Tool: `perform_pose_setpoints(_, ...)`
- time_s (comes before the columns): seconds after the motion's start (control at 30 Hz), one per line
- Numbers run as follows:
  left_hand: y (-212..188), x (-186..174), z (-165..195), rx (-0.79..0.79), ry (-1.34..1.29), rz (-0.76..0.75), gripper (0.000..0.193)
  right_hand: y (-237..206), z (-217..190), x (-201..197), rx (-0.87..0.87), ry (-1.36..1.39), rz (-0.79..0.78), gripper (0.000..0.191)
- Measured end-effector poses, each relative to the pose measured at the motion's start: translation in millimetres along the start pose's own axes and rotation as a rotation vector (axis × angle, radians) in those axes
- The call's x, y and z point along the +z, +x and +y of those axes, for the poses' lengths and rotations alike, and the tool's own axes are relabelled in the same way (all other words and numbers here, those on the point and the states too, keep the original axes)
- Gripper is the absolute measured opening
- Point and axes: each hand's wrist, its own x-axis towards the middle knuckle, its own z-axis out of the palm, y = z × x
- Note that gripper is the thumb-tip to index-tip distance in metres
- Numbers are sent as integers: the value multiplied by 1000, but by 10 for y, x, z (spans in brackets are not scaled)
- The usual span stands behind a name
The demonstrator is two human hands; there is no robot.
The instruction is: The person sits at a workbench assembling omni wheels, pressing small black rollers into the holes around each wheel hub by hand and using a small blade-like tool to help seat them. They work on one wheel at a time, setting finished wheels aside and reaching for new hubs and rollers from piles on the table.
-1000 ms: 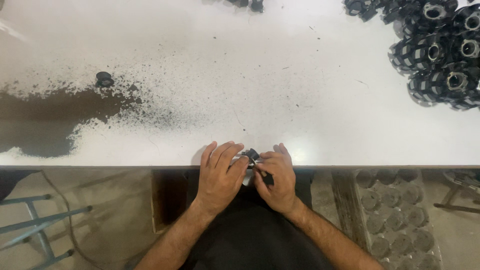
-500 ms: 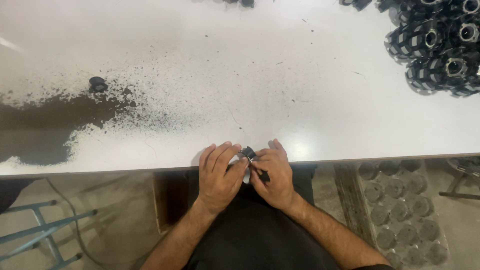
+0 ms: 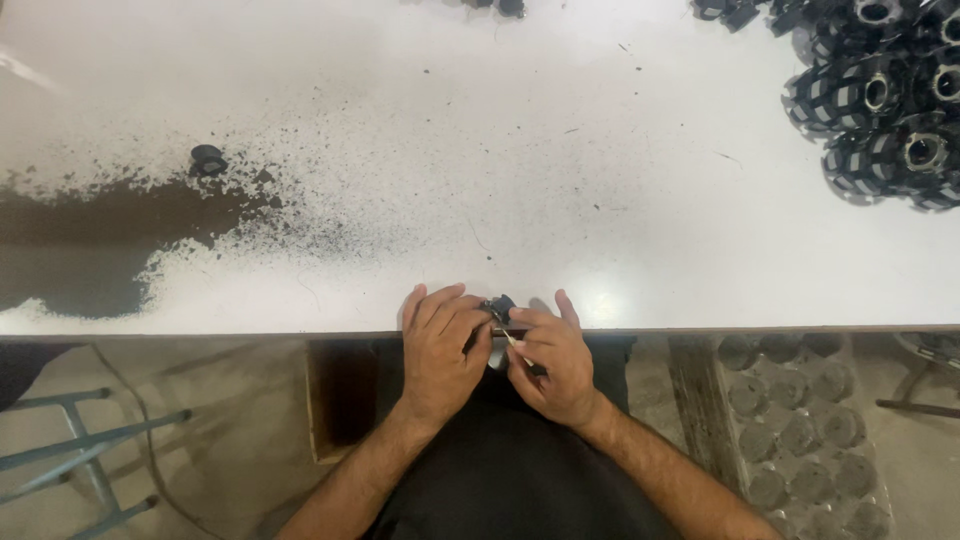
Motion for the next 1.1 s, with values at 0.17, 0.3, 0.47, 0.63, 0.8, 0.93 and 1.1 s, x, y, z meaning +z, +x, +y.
perform_pose_setpoints(0.17,21,-30,-23,3,-18,-43,11,3,22,20,17,-36,-55,43)
perform_pose_setpoints(0.3,28,-85,-6,-27,-58,-68,11,41,-18,42,36,-46,-16,41)
perform_pose_setpoints(0.47,40,-128,-7,-19,-90,-84,12,120,-58,13,53,-80,-59,36)
perform_pose_setpoints(0.63,45,-151,-9,-24,-109,-80,11,199,-102,-17,81,-109,-96,31)
perform_pose_setpoints(0.8,122,-272,-3,-11,-83,-3,30,289,-132,-186,65,-140,-83,27)
perform_pose_setpoints(0.93,283,-338,-24,34,15,-98,45,393,-104,-299,193,-265,-73,28)
perform_pose_setpoints(1.1,416,-299,-29,-4,-6,-219,16,447,-48,-217,245,-333,-154,39)
